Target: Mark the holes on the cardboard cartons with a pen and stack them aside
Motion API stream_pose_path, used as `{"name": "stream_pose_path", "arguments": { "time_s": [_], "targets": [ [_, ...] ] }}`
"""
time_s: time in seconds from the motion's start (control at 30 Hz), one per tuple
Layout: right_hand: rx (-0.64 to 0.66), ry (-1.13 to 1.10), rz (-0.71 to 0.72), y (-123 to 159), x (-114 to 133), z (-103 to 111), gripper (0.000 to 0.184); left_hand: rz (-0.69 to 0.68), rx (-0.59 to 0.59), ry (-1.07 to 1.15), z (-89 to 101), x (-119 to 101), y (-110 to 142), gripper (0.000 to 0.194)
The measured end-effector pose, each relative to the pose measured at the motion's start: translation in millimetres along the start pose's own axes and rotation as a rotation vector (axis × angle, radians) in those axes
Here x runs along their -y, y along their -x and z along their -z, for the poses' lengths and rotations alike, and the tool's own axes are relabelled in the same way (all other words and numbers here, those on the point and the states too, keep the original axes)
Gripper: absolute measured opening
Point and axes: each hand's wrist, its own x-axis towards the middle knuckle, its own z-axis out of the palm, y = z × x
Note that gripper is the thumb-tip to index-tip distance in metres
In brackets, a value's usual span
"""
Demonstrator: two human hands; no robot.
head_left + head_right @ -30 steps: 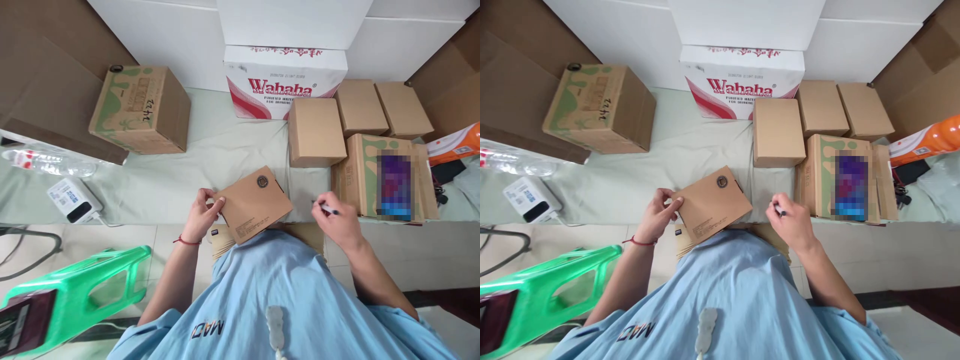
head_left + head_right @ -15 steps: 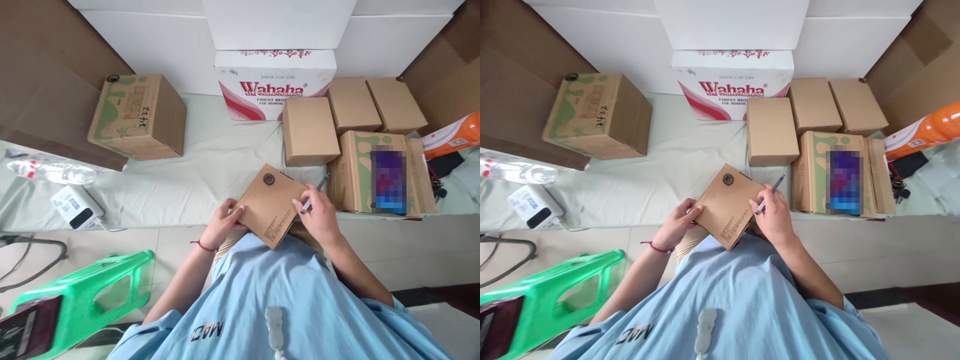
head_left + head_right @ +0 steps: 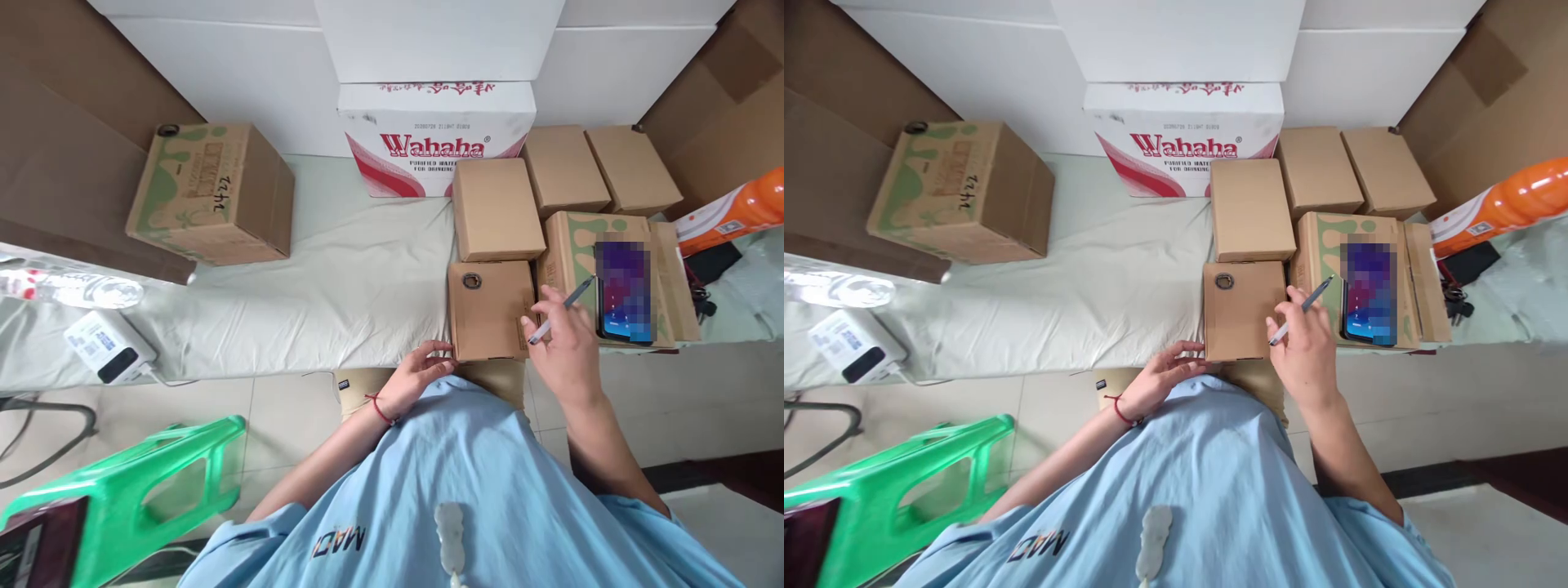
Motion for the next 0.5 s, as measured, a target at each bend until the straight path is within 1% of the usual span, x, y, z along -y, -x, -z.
{"name": "stream_pose_path", "arguments": {
  "time_s": [0.1, 0.17, 0.2, 0.23, 0.27, 0.3, 0.33, 0.37, 0.4, 0.5],
  "targets": [
    [0.088, -0.002, 0.063, 9.4, 7.4, -10.2, 0.011, -0.022, 0.067, -0.063, 1.7, 1.8, -2.9, 0.068],
    [0.094, -0.053, 0.091, 10.5, 13.0, -15.2, 0.011, -0.043, 0.128, -0.120, 7.9, -0.7, -6.6, 0.069],
    [0.075, -0.087, 0.105, 10.0, 15.9, -16.2, 0.012, -0.080, 0.121, -0.168, 14.5, -3.7, -9.0, 0.068],
    [0.046, -0.121, 0.123, 9.1, 18.6, -16.2, 0.012, -0.139, 0.067, -0.223, 24.1, -8.0, -11.7, 0.066],
    [0.012, -0.150, 0.145, 8.0, 21.1, -15.2, 0.012, -0.238, -0.043, -0.307, 37.1, -14.2, -14.4, 0.063],
    [-0.023, -0.168, 0.165, 6.8, 23.2, -13.3, 0.013, -0.370, -0.228, -0.410, 53.2, -22.3, -16.9, 0.062],
    [-0.057, -0.180, 0.182, 5.6, 24.9, -10.9, 0.014, -0.496, -0.479, -0.495, 72.3, -32.5, -18.6, 0.061],
    [-0.089, -0.186, 0.193, 4.6, 26.2, -8.3, 0.015, -0.606, -0.767, -0.551, 93.5, -45.0, -19.4, 0.059],
    [-0.121, -0.190, 0.203, 3.7, 26.9, -5.8, 0.016, -0.661, -0.935, -0.554, 116.3, -59.4, -18.9, 0.056],
    [-0.226, -0.204, 0.243, 2.5, 27.1, -0.7, 0.023, -0.772, -1.311, -0.515, 185.7, -110.7, -10.4, 0.049]
  ]
}}
